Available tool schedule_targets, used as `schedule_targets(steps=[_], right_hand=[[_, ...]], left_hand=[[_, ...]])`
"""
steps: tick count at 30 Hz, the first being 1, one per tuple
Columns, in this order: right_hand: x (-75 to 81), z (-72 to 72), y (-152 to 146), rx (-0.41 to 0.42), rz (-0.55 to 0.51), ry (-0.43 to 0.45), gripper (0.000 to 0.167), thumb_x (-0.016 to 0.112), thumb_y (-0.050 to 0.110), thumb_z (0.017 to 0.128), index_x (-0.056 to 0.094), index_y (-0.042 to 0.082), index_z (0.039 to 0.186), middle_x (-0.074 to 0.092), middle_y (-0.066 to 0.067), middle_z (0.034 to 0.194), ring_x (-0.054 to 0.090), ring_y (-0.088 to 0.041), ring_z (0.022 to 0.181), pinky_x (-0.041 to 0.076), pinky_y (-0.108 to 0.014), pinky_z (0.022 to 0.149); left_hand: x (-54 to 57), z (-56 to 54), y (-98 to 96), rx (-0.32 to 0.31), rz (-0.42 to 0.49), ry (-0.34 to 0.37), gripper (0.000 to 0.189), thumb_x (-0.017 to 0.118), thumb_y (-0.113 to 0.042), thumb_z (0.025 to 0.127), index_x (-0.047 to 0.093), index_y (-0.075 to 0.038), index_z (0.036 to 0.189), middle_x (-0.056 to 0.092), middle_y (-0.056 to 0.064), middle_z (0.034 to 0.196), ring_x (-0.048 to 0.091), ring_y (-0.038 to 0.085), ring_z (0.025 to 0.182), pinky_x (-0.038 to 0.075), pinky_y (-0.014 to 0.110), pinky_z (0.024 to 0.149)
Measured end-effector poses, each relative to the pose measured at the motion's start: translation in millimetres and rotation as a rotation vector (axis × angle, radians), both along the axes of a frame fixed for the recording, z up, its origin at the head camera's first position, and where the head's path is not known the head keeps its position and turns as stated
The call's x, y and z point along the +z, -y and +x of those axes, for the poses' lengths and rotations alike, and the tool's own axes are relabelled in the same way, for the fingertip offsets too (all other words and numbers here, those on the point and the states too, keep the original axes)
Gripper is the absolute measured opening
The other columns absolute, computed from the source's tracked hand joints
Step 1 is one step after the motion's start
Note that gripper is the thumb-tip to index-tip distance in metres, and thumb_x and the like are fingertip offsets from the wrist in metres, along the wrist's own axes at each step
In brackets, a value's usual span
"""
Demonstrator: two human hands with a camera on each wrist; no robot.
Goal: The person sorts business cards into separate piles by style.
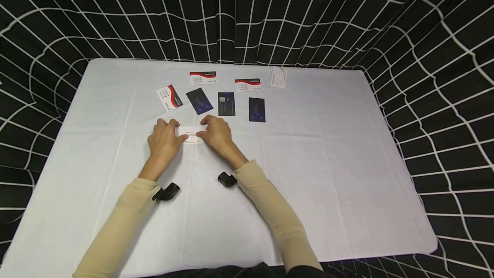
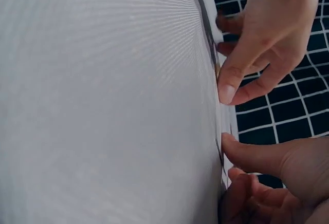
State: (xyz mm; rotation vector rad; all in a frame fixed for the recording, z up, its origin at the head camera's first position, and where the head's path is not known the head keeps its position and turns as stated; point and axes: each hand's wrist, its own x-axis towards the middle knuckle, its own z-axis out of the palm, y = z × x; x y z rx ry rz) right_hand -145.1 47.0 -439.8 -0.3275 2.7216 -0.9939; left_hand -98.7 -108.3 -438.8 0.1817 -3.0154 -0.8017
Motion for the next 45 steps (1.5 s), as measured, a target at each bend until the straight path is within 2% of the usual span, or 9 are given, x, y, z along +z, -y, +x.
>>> schedule_targets(steps=[4,9,15,21,29,31,38,42,45], right_hand=[[-0.4,0.2,-1,-0.001,0.009,0.001,0.026,0.079,0.022,0.083,0.072,0.004,0.101,0.053,0.001,0.066,0.042,-0.008,0.054,0.034,-0.021,0.05],[0.6,0.0,-1,0.007,0.007,0.01,0.014,0.077,0.021,0.085,0.076,0.008,0.09,0.052,0.003,0.064,0.043,-0.008,0.056,0.032,-0.021,0.051],[-1.3,-0.9,-3,0.017,-0.018,0.004,0.01,0.074,0.017,0.088,0.078,0.007,0.088,0.058,0.003,0.065,0.046,-0.006,0.058,0.033,-0.019,0.052],[-1.3,-1.9,-6,0.029,-0.023,0.006,0.011,0.072,0.016,0.089,0.077,0.007,0.088,0.056,0.003,0.064,0.045,-0.007,0.057,0.032,-0.02,0.053],[-1.8,-2.7,-13,0.078,-0.051,0.024,0.012,0.071,0.019,0.09,0.075,0.008,0.089,0.059,0.003,0.069,0.048,-0.008,0.062,0.035,-0.02,0.06],[-0.9,-2.7,-19,0.091,-0.078,0.016,0.011,0.071,0.018,0.09,0.074,0.007,0.09,0.06,0.001,0.073,0.049,-0.008,0.064,0.037,-0.02,0.063],[11.3,-7.2,-53,0.068,-0.114,-0.047,0.009,0.072,0.011,0.089,0.073,0.004,0.095,0.064,-0.004,0.082,0.055,-0.013,0.07,0.041,-0.021,0.066],[14.3,-13.5,-78,0.034,-0.102,-0.074,0.012,0.071,0.006,0.089,0.072,0.003,0.1,0.065,-0.007,0.087,0.059,-0.016,0.075,0.046,-0.023,0.067],[15.8,-18.1,-101,-0.008,-0.039,-0.12,0.015,0.071,0.004,0.089,0.072,0.002,0.104,0.066,-0.009,0.09,0.061,-0.02,0.08,0.048,-0.028,0.071]], left_hand=[[-0.4,0.1,0.9,-0.014,-0.031,-0.018,0.043,0.079,-0.02,0.083,0.062,0.005,0.113,0.052,0.026,0.104,0.052,0.042,0.098,0.044,0.052,0.082],[1.5,-1.0,4.1,-0.029,0.008,-0.006,0.039,0.078,-0.018,0.084,0.061,0.006,0.111,0.054,0.026,0.106,0.054,0.044,0.099,0.045,0.055,0.079],[3.4,-4.5,6.3,-0.033,0.042,0.013,0.031,0.074,-0.011,0.086,0.062,0.005,0.109,0.056,0.026,0.105,0.056,0.043,0.097,0.046,0.057,0.076],[7.9,-8.0,3.5,-0.046,0.032,0.049,0.036,0.068,-0.008,0.089,0.056,0.008,0.118,0.055,0.028,0.106,0.056,0.045,0.096,0.047,0.057,0.075],[7.7,-9.5,-4.0,0.026,0.089,-0.044,0.045,0.064,-0.013,0.092,0.052,0.008,0.13,0.049,0.03,0.111,0.051,0.043,0.101,0.047,0.056,0.076],[6.5,-10.1,-10.6,0.012,0.107,-0.072,0.044,0.064,-0.014,0.092,0.053,0.006,0.13,0.05,0.029,0.113,0.051,0.043,0.104,0.047,0.056,0.078],[6.4,-15.5,-49.7,-0.116,0.157,-0.112,0.039,0.065,-0.017,0.093,0.058,0.001,0.128,0.056,0.024,0.119,0.052,0.04,0.11,0.044,0.051,0.088],[6.7,-19.4,-77.8,-0.192,0.204,-0.129,0.041,0.065,-0.017,0.093,0.056,-0.001,0.13,0.055,0.023,0.123,0.052,0.038,0.113,0.044,0.048,0.09],[6.3,-24.1,-102.3,-0.249,0.23,-0.122,0.043,0.065,-0.016,0.093,0.055,-0.002,0.132,0.054,0.023,0.127,0.052,0.037,0.115,0.045,0.048,0.09]])
